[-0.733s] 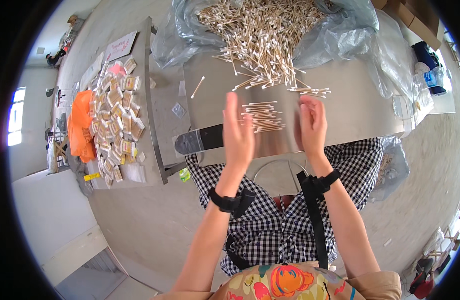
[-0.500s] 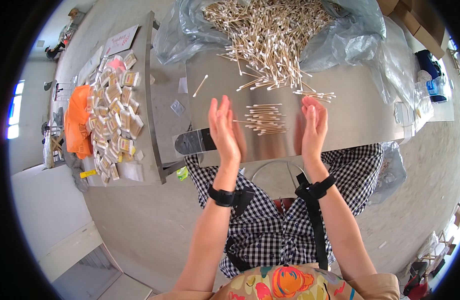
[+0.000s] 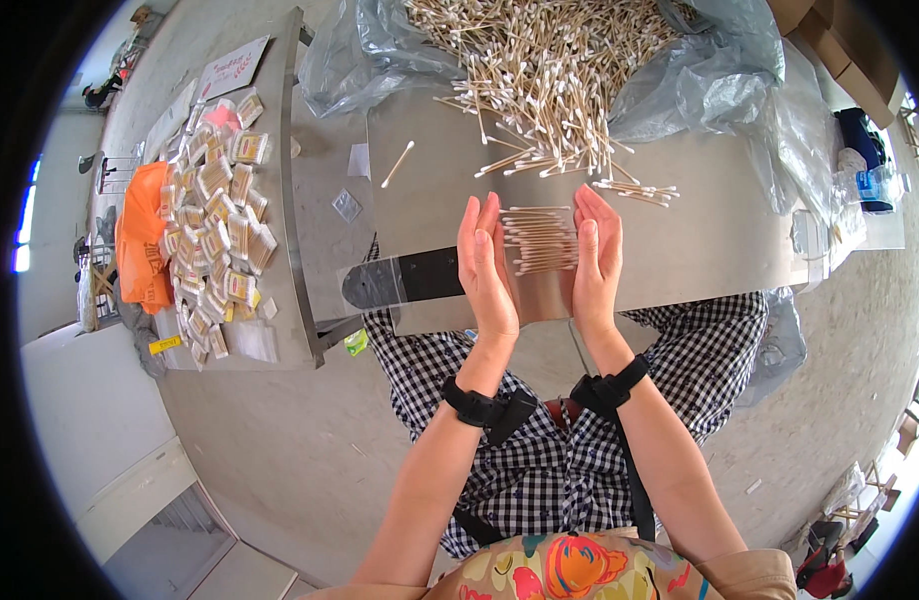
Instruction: Organizing cotton swabs from a loose pile into a neat, parallel stack on a metal table.
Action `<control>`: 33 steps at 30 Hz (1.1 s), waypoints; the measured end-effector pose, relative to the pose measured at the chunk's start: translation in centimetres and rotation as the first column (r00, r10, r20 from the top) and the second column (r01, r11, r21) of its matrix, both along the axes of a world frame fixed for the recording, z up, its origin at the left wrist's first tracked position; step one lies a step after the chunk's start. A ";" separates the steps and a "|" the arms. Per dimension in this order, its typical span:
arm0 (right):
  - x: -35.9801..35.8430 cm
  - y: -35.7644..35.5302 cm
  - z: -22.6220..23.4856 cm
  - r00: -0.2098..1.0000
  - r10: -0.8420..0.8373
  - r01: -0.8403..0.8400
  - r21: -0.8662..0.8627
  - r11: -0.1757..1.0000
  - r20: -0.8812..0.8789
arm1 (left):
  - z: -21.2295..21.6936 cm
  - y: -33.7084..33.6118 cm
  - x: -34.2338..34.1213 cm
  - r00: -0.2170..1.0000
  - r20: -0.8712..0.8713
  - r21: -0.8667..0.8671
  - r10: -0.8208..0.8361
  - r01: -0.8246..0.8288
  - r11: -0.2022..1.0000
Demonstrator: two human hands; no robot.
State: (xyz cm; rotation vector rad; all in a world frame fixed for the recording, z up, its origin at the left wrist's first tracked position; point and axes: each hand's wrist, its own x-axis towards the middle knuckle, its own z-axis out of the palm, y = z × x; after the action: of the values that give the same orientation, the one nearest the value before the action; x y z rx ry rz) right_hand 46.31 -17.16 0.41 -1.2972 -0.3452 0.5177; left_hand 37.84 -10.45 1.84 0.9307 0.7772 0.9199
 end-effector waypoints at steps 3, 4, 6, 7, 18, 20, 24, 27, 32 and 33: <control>0.9 0.1 0.1 1.000 -0.025 0.024 0.046 0.999 0.011 | 0.1 0.8 0.1 0.998 0.023 0.022 0.050 -0.050 0.998; 1.2 0.0 0.2 1.000 -0.025 0.024 0.044 0.999 0.011 | 0.2 1.2 0.2 0.998 0.023 0.020 0.050 -0.051 0.999; 1.7 0.0 0.9 0.999 -0.042 0.042 -0.014 0.999 0.017 | 0.3 2.1 0.4 0.993 -0.010 0.079 0.115 -0.114 0.990; 1.5 0.2 0.6 0.999 -0.041 0.041 -0.015 0.999 0.017 | 0.0 2.1 0.5 0.993 -0.011 0.078 0.116 -0.115 0.990; 3.0 1.4 0.3 0.998 0.025 -0.020 0.091 0.996 -0.052 | 0.4 2.5 2.1 0.998 0.034 0.039 0.056 -0.057 0.998; 2.9 1.5 0.3 0.997 0.031 -0.021 0.125 0.992 -0.072 | 0.0 2.3 2.4 0.997 0.047 0.014 0.053 -0.054 0.998; 1.5 1.5 0.3 0.989 0.114 -0.105 0.098 0.990 -0.097 | -0.8 1.6 2.4 0.997 0.073 0.066 -0.012 0.007 0.998; 1.6 1.2 0.1 0.991 0.107 -0.097 0.114 0.989 -0.085 | -0.1 1.6 2.3 0.996 0.085 -0.024 0.012 -0.010 1.000; 2.0 -0.2 0.7 0.997 0.065 -0.062 0.088 0.994 -0.039 | 0.5 1.1 0.6 0.991 -0.124 0.223 -0.040 0.067 0.973; 1.9 -0.5 0.9 0.997 0.063 -0.059 0.091 0.994 -0.040 | 0.6 0.9 0.2 0.945 -0.321 0.411 -0.065 0.201 0.889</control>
State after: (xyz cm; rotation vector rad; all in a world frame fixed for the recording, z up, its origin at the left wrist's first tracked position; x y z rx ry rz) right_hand 48.16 -17.61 1.32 -1.1900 -0.3690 0.5745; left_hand 38.08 -9.55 2.42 1.5340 0.7601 0.8562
